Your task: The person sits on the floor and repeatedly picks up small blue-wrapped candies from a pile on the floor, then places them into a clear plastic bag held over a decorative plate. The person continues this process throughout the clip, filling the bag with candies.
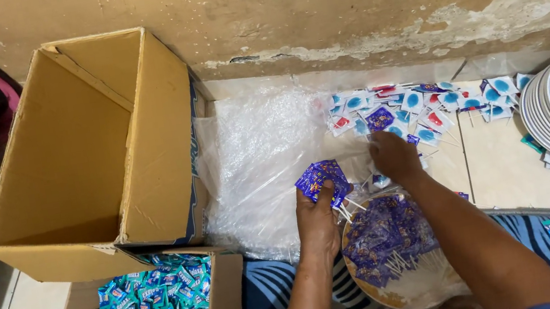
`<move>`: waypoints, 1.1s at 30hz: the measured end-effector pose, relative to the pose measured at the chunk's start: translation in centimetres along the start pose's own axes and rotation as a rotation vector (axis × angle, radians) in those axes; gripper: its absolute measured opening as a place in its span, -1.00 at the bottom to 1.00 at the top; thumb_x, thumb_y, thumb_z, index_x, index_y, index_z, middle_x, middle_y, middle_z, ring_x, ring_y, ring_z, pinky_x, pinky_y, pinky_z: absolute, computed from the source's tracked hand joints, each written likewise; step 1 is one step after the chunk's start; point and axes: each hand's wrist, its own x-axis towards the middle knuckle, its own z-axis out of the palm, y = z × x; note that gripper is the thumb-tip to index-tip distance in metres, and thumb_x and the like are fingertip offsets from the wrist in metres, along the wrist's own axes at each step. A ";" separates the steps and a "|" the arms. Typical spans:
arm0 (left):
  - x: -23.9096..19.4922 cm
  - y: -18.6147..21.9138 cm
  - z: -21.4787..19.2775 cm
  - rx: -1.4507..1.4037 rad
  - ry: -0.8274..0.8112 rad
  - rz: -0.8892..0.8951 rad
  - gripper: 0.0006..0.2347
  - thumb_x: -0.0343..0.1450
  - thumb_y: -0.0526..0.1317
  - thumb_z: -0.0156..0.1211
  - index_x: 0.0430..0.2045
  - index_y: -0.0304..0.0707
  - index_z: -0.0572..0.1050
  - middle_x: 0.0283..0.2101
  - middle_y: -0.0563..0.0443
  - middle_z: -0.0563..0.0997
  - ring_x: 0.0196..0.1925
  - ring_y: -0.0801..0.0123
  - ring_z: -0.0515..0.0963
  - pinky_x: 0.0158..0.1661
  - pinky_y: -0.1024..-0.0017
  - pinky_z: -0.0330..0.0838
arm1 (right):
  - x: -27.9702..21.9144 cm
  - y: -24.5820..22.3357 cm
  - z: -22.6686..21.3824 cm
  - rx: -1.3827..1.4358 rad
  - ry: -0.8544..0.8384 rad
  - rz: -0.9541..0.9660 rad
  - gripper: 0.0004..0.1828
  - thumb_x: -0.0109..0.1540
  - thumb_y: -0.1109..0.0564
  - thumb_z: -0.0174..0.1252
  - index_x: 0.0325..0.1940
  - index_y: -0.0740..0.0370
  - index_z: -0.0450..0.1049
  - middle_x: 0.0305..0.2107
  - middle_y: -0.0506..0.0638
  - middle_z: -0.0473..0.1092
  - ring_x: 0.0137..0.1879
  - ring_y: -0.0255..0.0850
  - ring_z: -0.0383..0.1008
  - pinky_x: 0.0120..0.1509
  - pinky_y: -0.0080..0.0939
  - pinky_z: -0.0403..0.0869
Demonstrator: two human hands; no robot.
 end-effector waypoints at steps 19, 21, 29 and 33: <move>-6.3 -1.2 -0.2 -0.012 -0.263 -0.330 -0.77 0.47 -0.10 0.28 -0.07 -0.09 0.47 -0.17 -0.03 0.58 -0.24 0.20 0.67 -0.27 0.08 0.68 | -21.1 -2.0 -17.7 1.091 -0.016 -0.146 -0.66 0.23 0.35 0.19 0.10 0.31 0.56 -0.41 0.01 0.51 -0.36 -0.37 0.46 -0.33 -0.43 0.47; -7.5 -2.3 -0.3 0.015 -0.346 -0.380 -0.72 0.46 -0.08 0.31 -0.01 -0.10 0.48 -0.14 -0.07 0.56 -0.20 0.14 0.67 -0.27 0.04 0.68 | -21.5 -2.5 -17.6 0.986 -0.119 -0.262 -0.45 0.15 0.30 0.35 0.22 0.23 0.42 -0.48 0.02 0.48 -0.41 -0.34 0.42 -0.32 -0.38 0.44; -11.3 -8.1 -3.3 -0.047 -0.524 -0.257 -0.68 0.39 -0.44 0.32 0.00 -0.17 0.46 -0.15 -0.04 0.62 -0.16 0.20 0.68 -0.16 0.12 0.66 | -26.4 -7.0 -15.3 0.531 0.228 -0.339 -0.69 0.06 0.07 0.53 -0.16 0.02 0.62 -0.47 -0.09 0.55 -0.38 -0.23 0.52 -0.25 -0.25 0.49; -13.3 -8.7 -4.6 -0.113 -0.416 -0.219 -0.74 0.44 -0.41 0.25 -0.02 -0.14 0.46 -0.20 0.01 0.62 -0.24 0.28 0.67 -0.20 0.16 0.67 | -28.5 -5.0 -13.7 0.511 0.574 -0.309 -0.80 0.30 -0.05 0.36 -0.09 0.03 0.58 -0.40 -0.04 0.50 -0.29 -0.12 0.56 -0.19 -0.18 0.52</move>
